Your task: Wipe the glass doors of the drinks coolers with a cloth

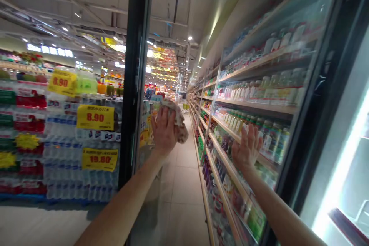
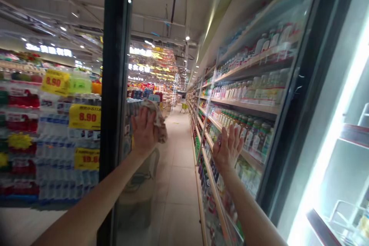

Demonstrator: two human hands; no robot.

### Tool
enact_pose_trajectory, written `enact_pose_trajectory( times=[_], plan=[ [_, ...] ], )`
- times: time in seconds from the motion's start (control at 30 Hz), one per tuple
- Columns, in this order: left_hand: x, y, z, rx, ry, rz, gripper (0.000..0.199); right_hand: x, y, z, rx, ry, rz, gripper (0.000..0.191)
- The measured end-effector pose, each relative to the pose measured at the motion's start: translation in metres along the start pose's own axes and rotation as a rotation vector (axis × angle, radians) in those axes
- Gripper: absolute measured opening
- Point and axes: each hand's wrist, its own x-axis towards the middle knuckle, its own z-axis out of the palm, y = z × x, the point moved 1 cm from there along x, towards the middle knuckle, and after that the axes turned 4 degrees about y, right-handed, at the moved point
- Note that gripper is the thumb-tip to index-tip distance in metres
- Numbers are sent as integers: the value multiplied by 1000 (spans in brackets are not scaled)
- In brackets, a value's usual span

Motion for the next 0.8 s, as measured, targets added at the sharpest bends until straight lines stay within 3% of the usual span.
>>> enact_pose_trajectory(
  times=[0.1,0.17,0.37,0.47,0.57,0.63,0.73,0.8],
  plan=[
    [-26,17,-4,-157,-51,266,34,-1,1,0,10,2,-4,61],
    [-26,17,-6,-236,-41,351,27,-1,2,1,7,3,-12,60],
    [35,-34,-10,-189,151,192,15,-1,2,0,-10,6,-13,59],
    [26,-16,-8,-173,80,261,24,-1,2,0,-9,11,-10,59],
    [-13,26,-6,-218,-47,411,40,-2,3,1,-6,9,-12,60],
    [-32,42,-4,-252,-120,522,48,-2,3,1,-6,6,-9,60],
    [-24,30,-1,-217,-127,569,42,-3,4,3,-12,8,-11,60],
    [-1,7,1,-131,-64,411,40,-3,3,3,-13,13,-20,60]
  ],
)
